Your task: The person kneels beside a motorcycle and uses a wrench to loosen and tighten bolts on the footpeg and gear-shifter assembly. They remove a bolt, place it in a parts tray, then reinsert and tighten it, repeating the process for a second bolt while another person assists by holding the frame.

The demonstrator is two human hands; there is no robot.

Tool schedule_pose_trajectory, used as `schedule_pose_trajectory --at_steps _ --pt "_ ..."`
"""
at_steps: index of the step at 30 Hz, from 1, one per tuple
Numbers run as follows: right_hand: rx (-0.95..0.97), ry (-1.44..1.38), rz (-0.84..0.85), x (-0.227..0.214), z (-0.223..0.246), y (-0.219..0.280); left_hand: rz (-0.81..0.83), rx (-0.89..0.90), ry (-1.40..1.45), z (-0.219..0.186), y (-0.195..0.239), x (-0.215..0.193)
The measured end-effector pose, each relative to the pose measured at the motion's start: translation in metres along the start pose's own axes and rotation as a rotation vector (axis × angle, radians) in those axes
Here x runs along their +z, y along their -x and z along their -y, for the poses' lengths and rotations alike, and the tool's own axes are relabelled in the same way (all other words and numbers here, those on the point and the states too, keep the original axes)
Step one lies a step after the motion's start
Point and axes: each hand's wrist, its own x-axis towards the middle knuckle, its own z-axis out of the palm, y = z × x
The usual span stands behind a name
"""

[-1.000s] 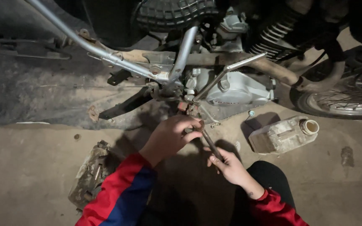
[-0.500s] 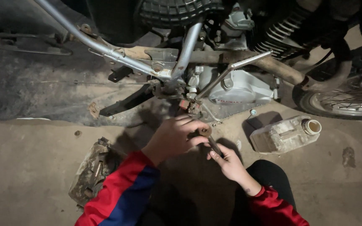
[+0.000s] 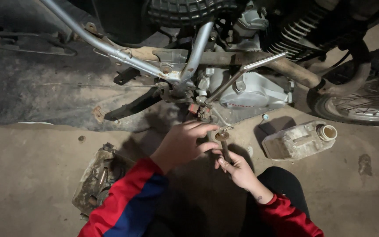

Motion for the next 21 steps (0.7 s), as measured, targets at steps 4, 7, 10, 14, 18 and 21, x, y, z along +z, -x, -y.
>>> schedule_pose_trajectory --at_steps 4,7,10,14,18,21 --pt "-0.148 0.063 0.023 -0.003 -0.004 0.000 -0.023 -0.012 0.049 0.005 0.001 0.004" --pt "-0.217 0.146 0.038 0.002 0.009 0.003 -0.106 0.119 0.076 0.004 0.001 0.004" --pt "-0.310 0.092 0.056 -0.001 -0.005 0.000 -0.083 0.054 0.109 -0.003 0.000 0.002" --pt "-0.159 0.030 0.027 0.001 -0.008 -0.001 -0.056 0.042 0.111 0.000 0.000 0.004" --pt "-0.177 0.089 0.032 0.000 -0.012 0.000 -0.047 0.099 0.066 0.009 0.003 0.013" --pt "-0.158 0.096 0.047 -0.002 -0.004 -0.001 -0.056 0.097 0.068 0.005 0.003 0.013"
